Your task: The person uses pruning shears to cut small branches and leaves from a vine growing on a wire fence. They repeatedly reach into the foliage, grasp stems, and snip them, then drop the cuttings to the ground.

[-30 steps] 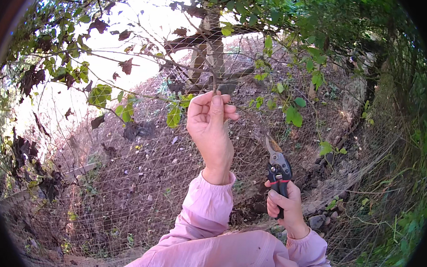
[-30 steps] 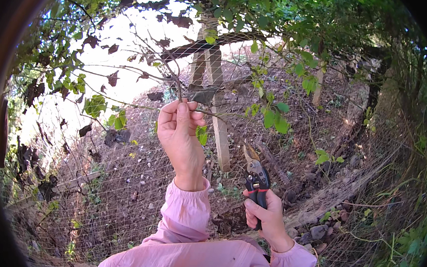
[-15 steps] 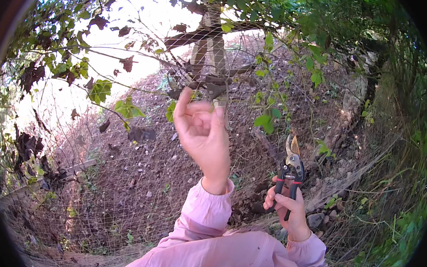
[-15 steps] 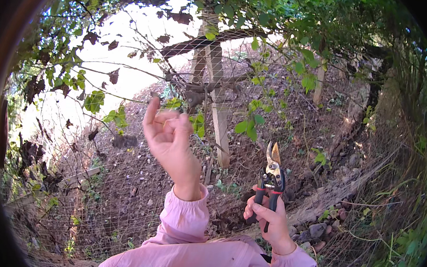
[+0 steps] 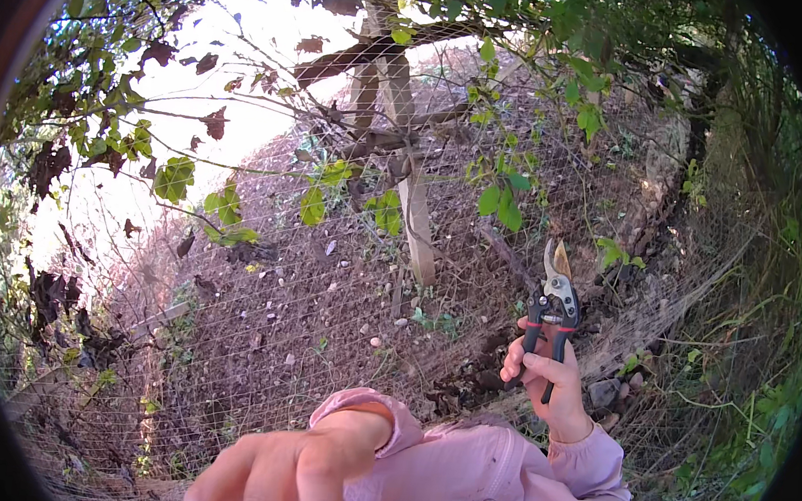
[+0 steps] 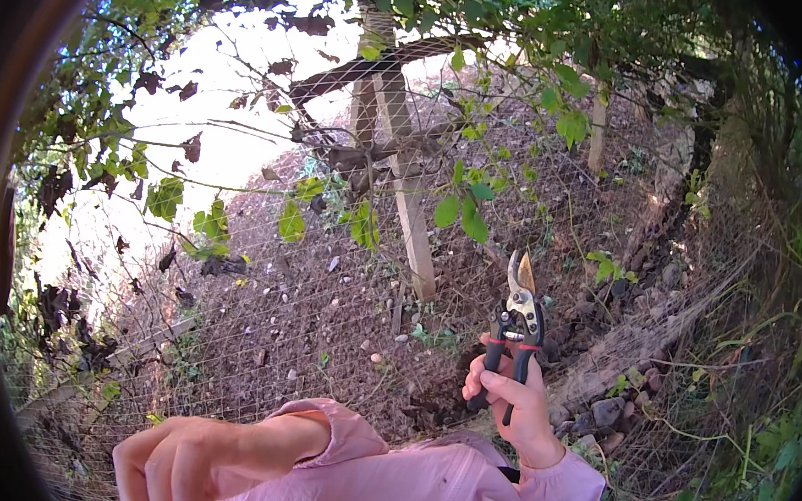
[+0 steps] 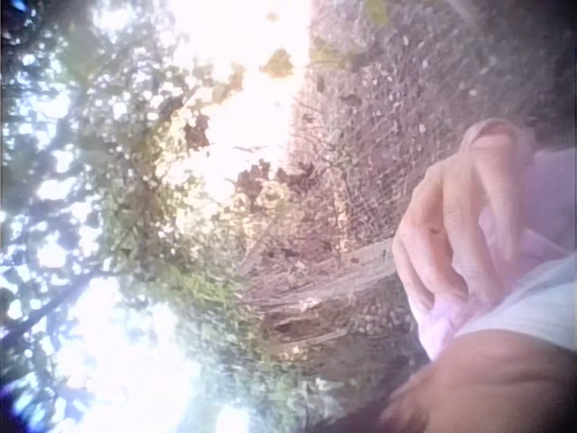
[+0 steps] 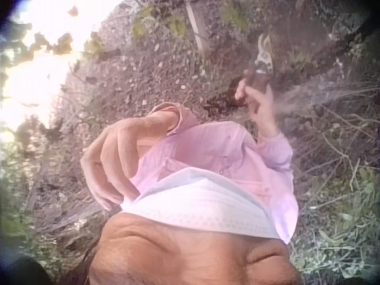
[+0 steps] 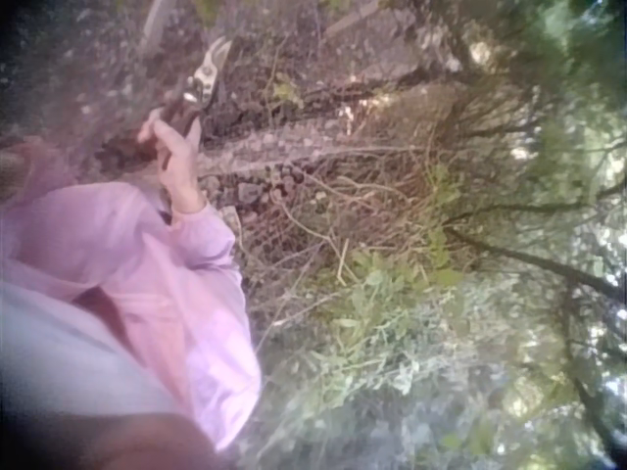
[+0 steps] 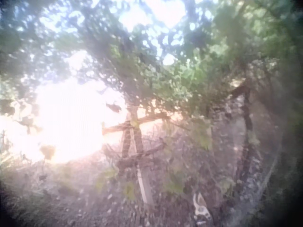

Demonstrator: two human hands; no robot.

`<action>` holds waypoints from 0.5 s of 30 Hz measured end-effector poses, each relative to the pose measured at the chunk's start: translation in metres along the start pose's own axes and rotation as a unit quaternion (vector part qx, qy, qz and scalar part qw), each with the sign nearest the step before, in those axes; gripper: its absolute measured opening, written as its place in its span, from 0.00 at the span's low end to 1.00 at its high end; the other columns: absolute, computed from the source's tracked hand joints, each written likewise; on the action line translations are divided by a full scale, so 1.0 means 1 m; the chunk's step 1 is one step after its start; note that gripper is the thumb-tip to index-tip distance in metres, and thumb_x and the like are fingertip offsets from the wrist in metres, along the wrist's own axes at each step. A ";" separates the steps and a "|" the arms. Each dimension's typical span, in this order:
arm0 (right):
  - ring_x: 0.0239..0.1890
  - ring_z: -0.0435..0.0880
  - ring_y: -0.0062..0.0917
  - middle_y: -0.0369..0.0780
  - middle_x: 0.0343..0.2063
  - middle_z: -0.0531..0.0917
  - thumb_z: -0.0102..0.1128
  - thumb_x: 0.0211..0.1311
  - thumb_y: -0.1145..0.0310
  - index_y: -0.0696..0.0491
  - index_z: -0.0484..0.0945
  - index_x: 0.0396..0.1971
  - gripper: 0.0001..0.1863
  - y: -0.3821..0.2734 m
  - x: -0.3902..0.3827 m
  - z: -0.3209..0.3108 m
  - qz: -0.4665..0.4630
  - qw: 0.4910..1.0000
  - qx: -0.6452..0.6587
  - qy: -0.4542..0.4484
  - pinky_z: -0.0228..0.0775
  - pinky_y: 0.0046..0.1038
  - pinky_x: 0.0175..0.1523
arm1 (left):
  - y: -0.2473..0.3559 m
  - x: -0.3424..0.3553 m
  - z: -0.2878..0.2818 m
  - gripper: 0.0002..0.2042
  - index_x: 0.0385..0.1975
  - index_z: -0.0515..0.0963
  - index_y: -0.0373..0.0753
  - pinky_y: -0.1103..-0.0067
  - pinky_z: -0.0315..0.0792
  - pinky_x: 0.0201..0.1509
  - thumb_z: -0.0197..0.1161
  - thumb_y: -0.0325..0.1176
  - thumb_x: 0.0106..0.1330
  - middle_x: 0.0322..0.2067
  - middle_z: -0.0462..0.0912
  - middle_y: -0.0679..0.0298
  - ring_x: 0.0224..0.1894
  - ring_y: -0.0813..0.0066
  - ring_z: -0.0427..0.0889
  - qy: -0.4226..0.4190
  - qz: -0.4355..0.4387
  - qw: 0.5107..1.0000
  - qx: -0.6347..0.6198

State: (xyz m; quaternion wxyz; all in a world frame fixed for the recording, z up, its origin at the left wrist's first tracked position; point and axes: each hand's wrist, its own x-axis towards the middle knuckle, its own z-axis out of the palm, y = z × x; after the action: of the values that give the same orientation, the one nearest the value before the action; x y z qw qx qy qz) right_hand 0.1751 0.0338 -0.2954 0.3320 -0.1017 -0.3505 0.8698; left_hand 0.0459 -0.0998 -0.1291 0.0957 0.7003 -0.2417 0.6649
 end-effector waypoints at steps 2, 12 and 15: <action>0.28 0.75 0.28 0.42 0.27 0.74 0.54 0.51 0.75 0.60 0.62 0.52 0.26 0.000 -0.001 0.000 -0.003 1.000 -0.010 0.006 0.69 0.34 0.36 | -0.002 0.003 0.009 0.06 0.35 0.78 0.40 0.69 0.68 0.48 0.60 0.28 0.59 0.36 0.79 0.63 0.38 0.69 0.82 0.060 -0.001 0.998 -0.018; 0.28 0.74 0.28 0.42 0.28 0.73 0.54 0.51 0.75 0.59 0.62 0.52 0.25 -0.001 -0.004 -0.008 -0.007 1.000 -0.016 0.015 0.68 0.35 0.35 | -0.005 0.004 0.017 0.09 0.35 0.77 0.37 0.67 0.73 0.54 0.60 0.19 0.55 0.38 0.76 0.61 0.40 0.67 0.82 0.102 -0.008 0.994 -0.022; 0.28 0.74 0.28 0.42 0.28 0.73 0.54 0.51 0.75 0.59 0.62 0.52 0.25 0.000 -0.006 -0.011 -0.003 1.000 -0.018 0.023 0.68 0.35 0.35 | -0.009 0.001 0.015 0.12 0.35 0.77 0.38 0.68 0.73 0.54 0.62 0.17 0.51 0.38 0.76 0.61 0.39 0.68 0.81 0.095 0.024 0.995 -0.013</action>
State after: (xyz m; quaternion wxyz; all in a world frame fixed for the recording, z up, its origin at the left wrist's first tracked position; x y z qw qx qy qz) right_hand 0.1838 0.0360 -0.3033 0.3411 -0.1261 -0.3584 0.8599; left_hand 0.0634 -0.0997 -0.1276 0.1116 0.6267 -0.2572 0.7271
